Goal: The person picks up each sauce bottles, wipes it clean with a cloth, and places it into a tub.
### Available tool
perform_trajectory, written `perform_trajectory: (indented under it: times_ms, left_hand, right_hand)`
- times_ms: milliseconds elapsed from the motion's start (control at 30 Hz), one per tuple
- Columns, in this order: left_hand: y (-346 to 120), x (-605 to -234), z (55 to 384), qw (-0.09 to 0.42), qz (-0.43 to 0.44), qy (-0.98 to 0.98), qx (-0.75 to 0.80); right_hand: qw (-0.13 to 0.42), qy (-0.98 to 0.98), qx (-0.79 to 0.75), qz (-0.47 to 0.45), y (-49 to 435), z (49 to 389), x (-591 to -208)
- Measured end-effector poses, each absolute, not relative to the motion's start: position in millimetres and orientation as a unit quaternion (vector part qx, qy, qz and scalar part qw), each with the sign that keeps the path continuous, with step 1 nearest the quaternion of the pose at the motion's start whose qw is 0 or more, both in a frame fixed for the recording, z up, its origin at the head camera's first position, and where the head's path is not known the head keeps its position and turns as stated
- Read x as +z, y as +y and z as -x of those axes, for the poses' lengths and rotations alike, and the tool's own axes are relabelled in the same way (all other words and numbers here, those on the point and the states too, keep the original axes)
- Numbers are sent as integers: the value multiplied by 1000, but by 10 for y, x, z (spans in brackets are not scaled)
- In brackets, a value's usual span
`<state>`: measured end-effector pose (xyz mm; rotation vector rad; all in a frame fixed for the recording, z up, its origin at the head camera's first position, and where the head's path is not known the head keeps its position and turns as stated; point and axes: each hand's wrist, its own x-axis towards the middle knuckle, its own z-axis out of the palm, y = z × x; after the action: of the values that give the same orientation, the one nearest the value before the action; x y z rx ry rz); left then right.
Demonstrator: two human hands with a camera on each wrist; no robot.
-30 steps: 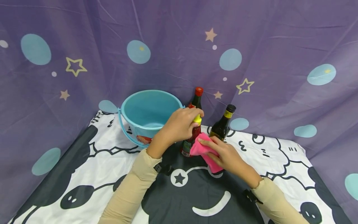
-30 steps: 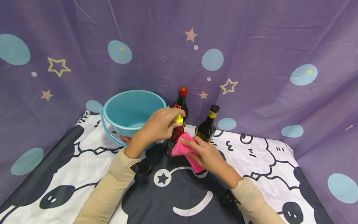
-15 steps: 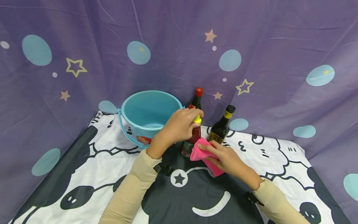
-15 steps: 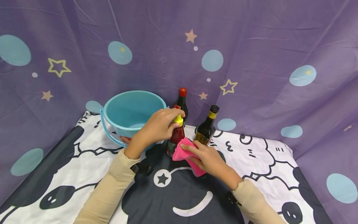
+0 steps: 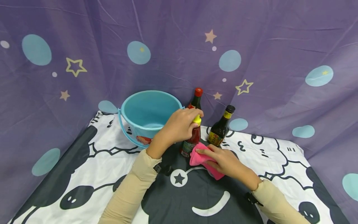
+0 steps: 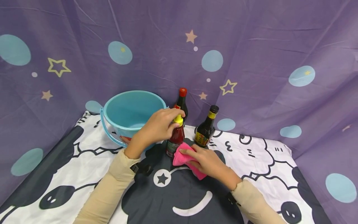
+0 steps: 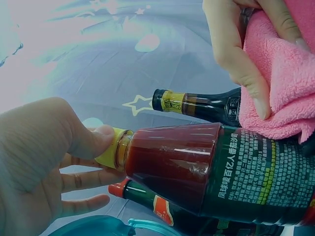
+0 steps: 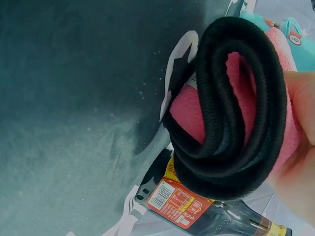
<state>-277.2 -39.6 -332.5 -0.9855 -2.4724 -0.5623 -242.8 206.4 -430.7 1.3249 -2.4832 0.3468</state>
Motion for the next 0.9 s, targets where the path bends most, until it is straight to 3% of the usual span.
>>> perform_trajectory:
  times_ms: [600, 900]
  left_hand:
    - [-415, -3322, 2755, 200, 356, -890, -204]
    - [-420, -3324, 2762, 199, 358, -887, -212]
  right_hand:
    - [164, -861, 133, -463, 2109, 2377, -4011]
    - [246, -853, 165, -429, 2233, 2393, -3519]
